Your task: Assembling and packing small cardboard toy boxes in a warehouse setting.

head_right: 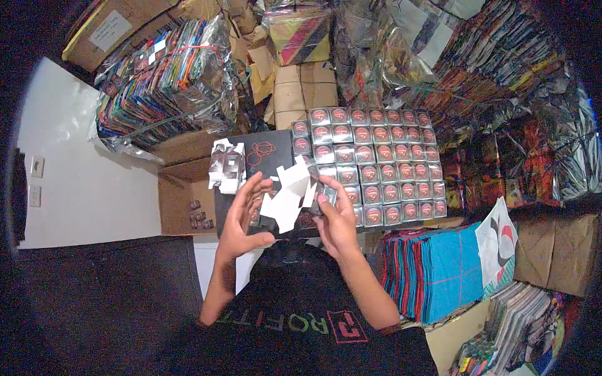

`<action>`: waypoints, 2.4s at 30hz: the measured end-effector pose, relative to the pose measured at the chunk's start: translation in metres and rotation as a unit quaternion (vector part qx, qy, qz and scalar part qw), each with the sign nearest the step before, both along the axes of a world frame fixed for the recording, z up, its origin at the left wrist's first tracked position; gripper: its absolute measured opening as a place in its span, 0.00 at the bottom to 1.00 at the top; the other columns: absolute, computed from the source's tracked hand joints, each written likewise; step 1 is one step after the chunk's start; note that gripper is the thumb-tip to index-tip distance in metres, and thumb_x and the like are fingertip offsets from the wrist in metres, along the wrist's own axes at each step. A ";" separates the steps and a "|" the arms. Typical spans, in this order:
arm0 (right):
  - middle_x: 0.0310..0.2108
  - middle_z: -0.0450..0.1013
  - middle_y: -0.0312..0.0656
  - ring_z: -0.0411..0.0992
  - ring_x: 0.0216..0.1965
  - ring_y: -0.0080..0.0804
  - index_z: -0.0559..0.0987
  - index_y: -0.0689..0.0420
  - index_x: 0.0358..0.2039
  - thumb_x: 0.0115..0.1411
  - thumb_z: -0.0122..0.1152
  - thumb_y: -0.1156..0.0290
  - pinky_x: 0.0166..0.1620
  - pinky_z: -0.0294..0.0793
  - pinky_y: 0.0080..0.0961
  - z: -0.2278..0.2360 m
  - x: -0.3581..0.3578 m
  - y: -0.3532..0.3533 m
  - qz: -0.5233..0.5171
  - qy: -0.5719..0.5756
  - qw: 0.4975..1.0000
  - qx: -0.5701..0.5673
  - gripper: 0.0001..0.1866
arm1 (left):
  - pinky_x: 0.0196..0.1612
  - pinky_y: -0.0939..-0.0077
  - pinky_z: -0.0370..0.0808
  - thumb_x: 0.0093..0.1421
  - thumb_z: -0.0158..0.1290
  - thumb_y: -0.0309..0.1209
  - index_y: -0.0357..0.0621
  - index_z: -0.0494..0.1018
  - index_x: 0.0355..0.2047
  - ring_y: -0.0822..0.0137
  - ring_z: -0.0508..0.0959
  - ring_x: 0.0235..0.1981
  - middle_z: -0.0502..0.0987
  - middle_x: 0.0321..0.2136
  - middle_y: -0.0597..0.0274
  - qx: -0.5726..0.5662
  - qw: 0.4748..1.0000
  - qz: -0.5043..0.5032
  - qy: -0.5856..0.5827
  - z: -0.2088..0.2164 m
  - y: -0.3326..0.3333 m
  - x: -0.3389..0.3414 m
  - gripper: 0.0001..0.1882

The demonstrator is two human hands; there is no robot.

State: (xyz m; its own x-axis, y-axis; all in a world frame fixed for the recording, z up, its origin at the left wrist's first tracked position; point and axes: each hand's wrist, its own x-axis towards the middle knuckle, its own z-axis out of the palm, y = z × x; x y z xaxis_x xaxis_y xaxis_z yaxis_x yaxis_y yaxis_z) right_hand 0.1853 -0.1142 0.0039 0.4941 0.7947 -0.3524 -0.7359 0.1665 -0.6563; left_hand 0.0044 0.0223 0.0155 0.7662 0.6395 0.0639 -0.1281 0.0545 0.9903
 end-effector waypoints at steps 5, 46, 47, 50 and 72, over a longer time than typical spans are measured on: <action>0.54 0.74 0.41 0.75 0.52 0.32 0.69 0.51 0.64 0.73 0.53 0.76 0.51 0.78 0.38 -0.004 0.000 -0.001 0.030 0.056 0.998 0.014 0.20 | 0.72 0.60 0.59 0.38 0.82 0.43 0.40 0.56 0.74 0.58 0.65 0.71 0.64 0.70 0.50 0.112 0.990 -0.042 0.081 0.002 -0.007 0.003 0.67; 0.57 0.69 0.42 0.68 0.60 0.33 0.66 0.58 0.64 0.45 0.81 0.71 0.65 0.65 0.34 0.002 0.000 -0.004 0.048 -0.422 0.905 0.033 0.46 | 0.58 0.50 0.81 0.74 0.50 0.36 0.37 0.67 0.65 0.55 0.79 0.58 0.76 0.60 0.50 -0.516 0.846 -0.072 -0.111 -0.035 -0.031 -0.011 0.24; 0.56 0.70 0.41 0.69 0.60 0.33 0.67 0.58 0.62 0.46 0.80 0.72 0.64 0.66 0.33 0.005 -0.001 -0.005 0.057 -0.426 0.903 0.033 0.43 | 0.58 0.50 0.81 0.74 0.50 0.36 0.37 0.67 0.65 0.55 0.79 0.58 0.76 0.60 0.50 -0.517 0.846 -0.073 -0.111 -0.034 -0.032 -0.006 0.24; 0.54 0.72 0.43 0.71 0.59 0.36 0.71 0.58 0.57 0.47 0.79 0.71 0.63 0.68 0.36 0.003 0.000 -0.003 0.047 -0.442 0.891 0.091 0.37 | 0.58 0.54 0.81 0.75 0.47 0.39 0.36 0.67 0.65 0.54 0.78 0.60 0.77 0.59 0.50 -0.508 0.846 -0.037 -0.157 -0.029 -0.034 0.005 0.25; 0.59 0.68 0.46 0.70 0.58 0.37 0.83 0.59 0.50 0.58 0.73 0.68 0.59 0.71 0.32 0.010 0.014 -0.008 0.110 -0.507 0.854 0.041 0.20 | 0.65 0.58 0.72 0.66 0.58 0.26 0.34 0.66 0.65 0.59 0.76 0.60 0.75 0.59 0.52 -0.330 0.937 -0.028 -0.114 -0.002 -0.031 0.011 0.28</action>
State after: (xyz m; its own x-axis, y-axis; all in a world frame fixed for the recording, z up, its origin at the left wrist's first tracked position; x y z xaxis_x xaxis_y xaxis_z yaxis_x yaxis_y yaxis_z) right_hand 0.1997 -0.1221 0.0140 0.3476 0.9092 0.2293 0.1838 0.1737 -0.9675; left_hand 0.0155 -0.0091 0.0133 0.8145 0.5561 -0.1656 -0.3099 0.6582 0.6861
